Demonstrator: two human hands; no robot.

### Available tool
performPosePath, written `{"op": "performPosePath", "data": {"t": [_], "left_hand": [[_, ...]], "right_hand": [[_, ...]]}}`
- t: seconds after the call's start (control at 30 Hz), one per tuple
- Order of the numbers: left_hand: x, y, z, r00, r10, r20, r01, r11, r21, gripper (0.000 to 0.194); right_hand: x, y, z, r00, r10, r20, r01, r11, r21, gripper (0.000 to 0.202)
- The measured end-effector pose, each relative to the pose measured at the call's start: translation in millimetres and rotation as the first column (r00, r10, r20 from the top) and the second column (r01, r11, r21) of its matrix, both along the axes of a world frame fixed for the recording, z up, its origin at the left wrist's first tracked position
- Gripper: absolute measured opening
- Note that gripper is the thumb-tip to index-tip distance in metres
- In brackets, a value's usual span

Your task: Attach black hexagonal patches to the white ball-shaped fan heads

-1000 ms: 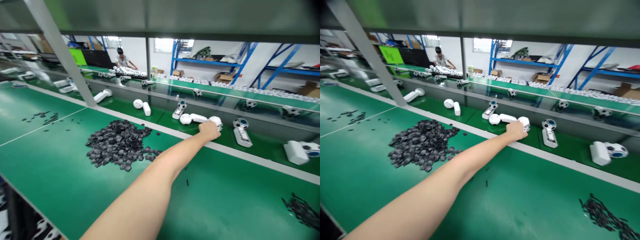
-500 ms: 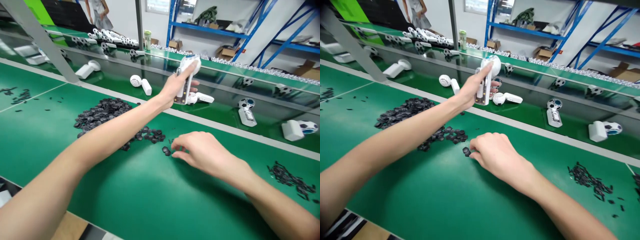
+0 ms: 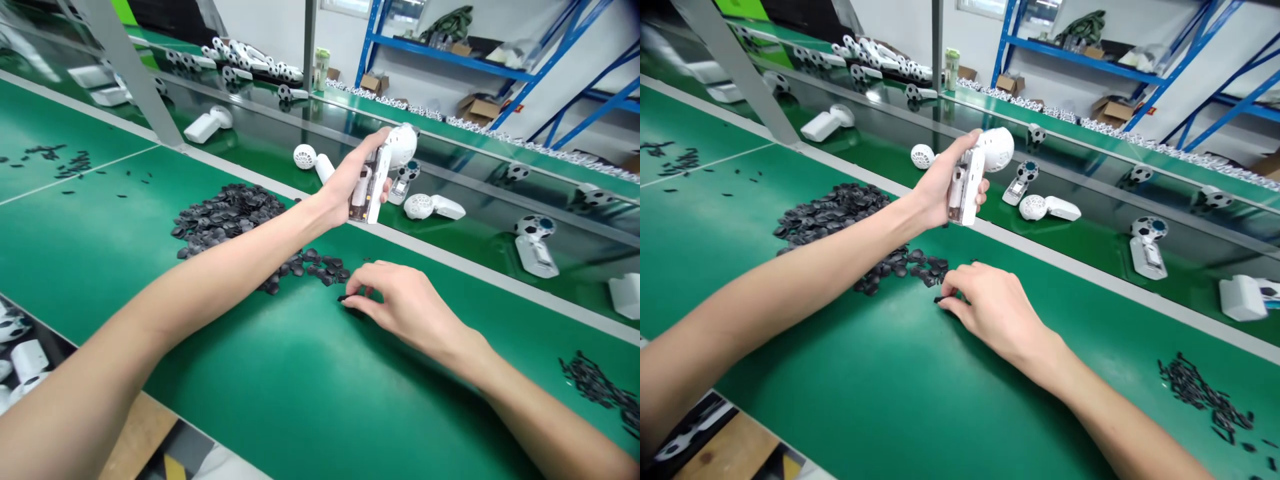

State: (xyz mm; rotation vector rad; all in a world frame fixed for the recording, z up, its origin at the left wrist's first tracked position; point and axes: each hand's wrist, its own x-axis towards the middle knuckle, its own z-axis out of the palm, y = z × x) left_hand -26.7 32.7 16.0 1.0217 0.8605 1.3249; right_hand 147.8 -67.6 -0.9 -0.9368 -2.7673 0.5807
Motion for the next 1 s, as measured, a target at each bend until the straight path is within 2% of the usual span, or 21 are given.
{"op": "performPosePath", "data": {"t": [0.07, 0.1, 0.17, 0.2, 0.27, 0.37, 0.43, 0.5, 0.67, 0.8, 0.9, 1.0], "left_hand": [[1, -2, 2.4, 0.996, -0.059, 0.071, 0.061, 0.998, -0.026, 0.054], [2, -3, 3.4, 0.991, -0.082, 0.108, 0.087, 0.995, -0.042, 0.047], [3, -5, 4.7, 0.980, -0.116, 0.164, 0.129, 0.989, -0.074, 0.034], [3, -6, 5.1, 0.976, -0.131, 0.175, 0.147, 0.986, -0.082, 0.028], [3, -9, 5.7, 0.975, -0.160, 0.156, 0.172, 0.983, -0.067, 0.023], [4, -15, 8.0, 0.984, -0.163, 0.071, 0.162, 0.987, 0.008, 0.024], [5, -19, 10.0, 0.990, -0.137, 0.030, 0.135, 0.989, 0.064, 0.023], [5, -22, 11.0, 0.994, -0.110, 0.004, 0.109, 0.988, 0.108, 0.020], [7, -17, 6.8, 0.999, 0.018, -0.042, -0.010, 0.983, 0.182, 0.017], [12, -16, 2.3, 0.996, 0.086, -0.018, -0.082, 0.983, 0.165, 0.029], [17, -20, -1.8, 0.993, 0.112, -0.020, -0.108, 0.983, 0.147, 0.041], [19, -21, -8.6, 0.987, 0.139, -0.075, -0.122, 0.972, 0.203, 0.048]], "right_hand": [[5, 0, -1.4, 0.975, 0.126, -0.182, -0.093, 0.979, 0.179, 0.008], [9, -2, -1.3, 0.942, 0.209, -0.261, -0.121, 0.941, 0.315, 0.011], [17, -6, 0.0, 0.862, 0.372, -0.344, -0.121, 0.810, 0.574, 0.017], [22, -9, 1.2, 0.835, 0.430, -0.342, -0.115, 0.745, 0.657, 0.021], [31, -14, 4.0, 0.824, 0.482, -0.297, -0.137, 0.679, 0.721, 0.028], [38, -19, 8.7, 0.844, 0.489, -0.220, -0.184, 0.650, 0.738, 0.033], [38, -20, 13.1, 0.832, 0.508, -0.225, -0.182, 0.632, 0.753, 0.030], [35, -21, 19.5, 0.818, 0.522, -0.240, -0.191, 0.641, 0.743, 0.025], [28, -17, 32.7, 0.835, 0.476, -0.276, -0.201, 0.730, 0.653, 0.024], [24, -6, 31.1, 0.792, 0.377, -0.481, -0.028, 0.809, 0.587, 0.027], [20, 3, 32.5, 0.736, 0.187, -0.651, 0.126, 0.907, 0.402, 0.020], [18, 10, 36.7, 0.656, 0.043, -0.754, 0.228, 0.941, 0.252, 0.010]]}}
